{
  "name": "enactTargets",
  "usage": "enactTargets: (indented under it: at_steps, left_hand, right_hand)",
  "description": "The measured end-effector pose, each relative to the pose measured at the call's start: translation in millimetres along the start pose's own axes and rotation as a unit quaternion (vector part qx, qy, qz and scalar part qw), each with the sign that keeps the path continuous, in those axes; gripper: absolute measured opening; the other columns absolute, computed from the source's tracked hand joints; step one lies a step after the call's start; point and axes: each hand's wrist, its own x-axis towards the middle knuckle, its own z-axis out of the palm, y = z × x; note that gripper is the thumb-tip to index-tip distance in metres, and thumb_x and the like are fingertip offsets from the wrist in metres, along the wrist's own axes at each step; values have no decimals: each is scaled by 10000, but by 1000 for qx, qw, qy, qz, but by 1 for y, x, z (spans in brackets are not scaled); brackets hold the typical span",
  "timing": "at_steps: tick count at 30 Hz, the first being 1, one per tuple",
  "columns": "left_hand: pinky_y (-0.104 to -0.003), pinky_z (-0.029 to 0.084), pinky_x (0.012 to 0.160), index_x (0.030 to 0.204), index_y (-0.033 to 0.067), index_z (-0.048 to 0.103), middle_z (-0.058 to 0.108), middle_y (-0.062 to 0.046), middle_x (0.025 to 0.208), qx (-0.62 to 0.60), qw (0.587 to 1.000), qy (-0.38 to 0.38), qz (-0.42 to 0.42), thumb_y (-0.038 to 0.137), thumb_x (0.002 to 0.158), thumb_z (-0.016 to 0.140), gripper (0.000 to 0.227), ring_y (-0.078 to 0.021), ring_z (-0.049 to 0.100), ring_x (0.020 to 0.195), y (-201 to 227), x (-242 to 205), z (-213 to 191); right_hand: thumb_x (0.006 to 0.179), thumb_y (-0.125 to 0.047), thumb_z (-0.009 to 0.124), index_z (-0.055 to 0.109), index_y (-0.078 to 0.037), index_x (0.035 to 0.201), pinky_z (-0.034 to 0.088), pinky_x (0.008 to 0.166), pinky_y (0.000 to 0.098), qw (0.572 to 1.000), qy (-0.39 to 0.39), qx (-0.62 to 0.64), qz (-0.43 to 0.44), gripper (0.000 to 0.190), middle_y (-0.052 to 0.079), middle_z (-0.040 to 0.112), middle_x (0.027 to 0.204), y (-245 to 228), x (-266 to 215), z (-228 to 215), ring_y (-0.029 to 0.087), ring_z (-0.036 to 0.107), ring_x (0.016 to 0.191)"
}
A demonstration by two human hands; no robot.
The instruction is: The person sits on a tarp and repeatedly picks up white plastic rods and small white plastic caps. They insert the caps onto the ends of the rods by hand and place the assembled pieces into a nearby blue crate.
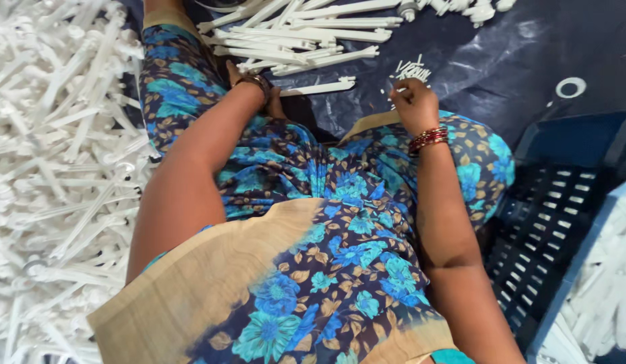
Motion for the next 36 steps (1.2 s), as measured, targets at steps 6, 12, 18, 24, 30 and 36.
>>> enactTargets:
  at_steps: [6,12,18,24,30,36]
  left_hand:
    - [-685,240,1107,1331,146,695,659,-140,1360,-46,961,272,31,416,931,611,490,-382,557,1316,31,-3,-13]
    - [-515,527,775,980,114,753,728,-147,989,-342,843,347,226,384,909,635,303,-361,692,938,99,-38,31]
    - [-369,508,862,1023,38,726,717,-49,946,-781,443,85,433,337,1036,601,325,-198,652,894,214,6,126]
    - [-288,438,1028,1222,66,680,668,5,1235,-790,379,103,471,328,1045,526,352,-99,604,1148,292,41,174]
    - [-326,551,797,1086,37,729,701,-68,1013,-895,182,-262,311,316,1017,635,302,-172,653,842,257,33,148]
    - [-333,528,740,1069,60,678,675,-30,927,-862,368,135,320,312,1011,619,265,-142,631,819,156,-2,90]
  right_hand:
    - [914,-188,787,722,-41,1052,572,734,304,997,53,4,-50,212,102,759,902,22,15,13,169,728,806]
    - [946,-201,722,726,-60,1046,541,699,299,997,57,20,58,173,83,771,916,24,36,11,168,704,792]
    - [928,-251,760,754,-74,1021,566,764,311,995,60,-63,40,200,77,777,905,34,51,16,167,749,841]
    - [851,-58,760,684,-50,1240,529,849,460,942,66,-276,-178,396,198,628,1113,28,130,20,395,643,998]
    - [780,136,579,691,-128,1268,501,897,518,926,33,-361,-105,566,252,527,1248,14,176,27,475,594,1066]
    - [844,33,699,660,-81,970,499,787,473,922,170,-299,-179,174,181,594,1033,-1,157,14,382,612,941]
